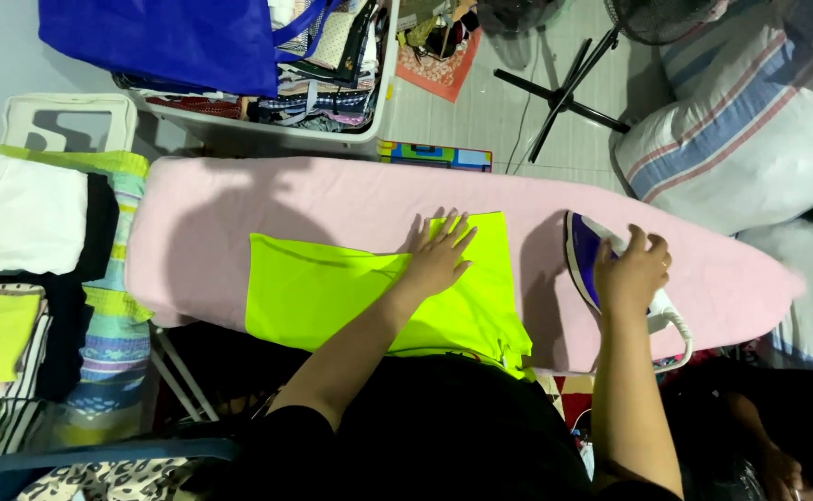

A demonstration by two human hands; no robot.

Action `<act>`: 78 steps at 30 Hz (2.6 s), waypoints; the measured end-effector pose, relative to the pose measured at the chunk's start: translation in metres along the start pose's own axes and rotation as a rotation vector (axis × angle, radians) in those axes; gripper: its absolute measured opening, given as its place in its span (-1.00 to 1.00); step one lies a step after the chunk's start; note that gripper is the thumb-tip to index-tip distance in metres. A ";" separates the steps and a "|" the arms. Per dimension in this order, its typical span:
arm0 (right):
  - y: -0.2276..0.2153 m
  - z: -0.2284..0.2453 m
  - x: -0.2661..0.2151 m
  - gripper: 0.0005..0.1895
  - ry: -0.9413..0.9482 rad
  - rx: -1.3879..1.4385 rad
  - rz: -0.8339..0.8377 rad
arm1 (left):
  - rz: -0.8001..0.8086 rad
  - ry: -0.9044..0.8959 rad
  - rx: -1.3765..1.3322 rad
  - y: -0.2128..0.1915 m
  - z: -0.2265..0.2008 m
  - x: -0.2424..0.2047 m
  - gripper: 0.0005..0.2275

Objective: A person takes a neon yellow t-shirt from a laundry basket, spreads it out on an ironing board, and irons it.

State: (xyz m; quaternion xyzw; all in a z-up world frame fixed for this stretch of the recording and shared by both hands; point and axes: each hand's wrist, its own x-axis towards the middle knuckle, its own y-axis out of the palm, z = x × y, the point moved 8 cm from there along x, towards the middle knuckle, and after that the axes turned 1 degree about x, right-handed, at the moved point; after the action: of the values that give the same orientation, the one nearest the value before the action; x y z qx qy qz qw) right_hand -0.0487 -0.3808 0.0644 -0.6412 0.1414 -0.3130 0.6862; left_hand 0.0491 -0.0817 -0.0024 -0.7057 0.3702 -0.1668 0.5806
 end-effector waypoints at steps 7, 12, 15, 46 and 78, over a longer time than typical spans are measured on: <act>0.024 -0.040 0.013 -0.44 0.094 -0.051 0.341 | 0.088 0.009 -0.072 0.032 -0.005 0.001 -0.43; 0.043 -0.058 0.027 -0.29 0.114 0.017 0.476 | -0.291 -0.292 -0.135 0.016 0.049 -0.004 -0.54; 0.011 -0.020 0.012 -0.31 0.056 -0.009 0.491 | -0.408 -0.441 -0.132 0.032 0.092 -0.008 -0.76; -0.033 0.200 -0.050 -0.38 -0.598 -0.067 0.646 | -0.219 -0.829 -0.614 0.021 0.112 -0.014 -0.81; -0.052 0.222 -0.054 -0.37 -0.706 -0.122 0.706 | -0.476 -0.369 -0.476 0.036 0.107 -0.026 -0.85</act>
State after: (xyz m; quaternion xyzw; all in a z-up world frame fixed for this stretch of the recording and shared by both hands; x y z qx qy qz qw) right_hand 0.0297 -0.1710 0.1345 -0.6602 0.1269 0.1830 0.7173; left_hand 0.0912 0.0100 -0.0598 -0.9053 0.1136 -0.0764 0.4022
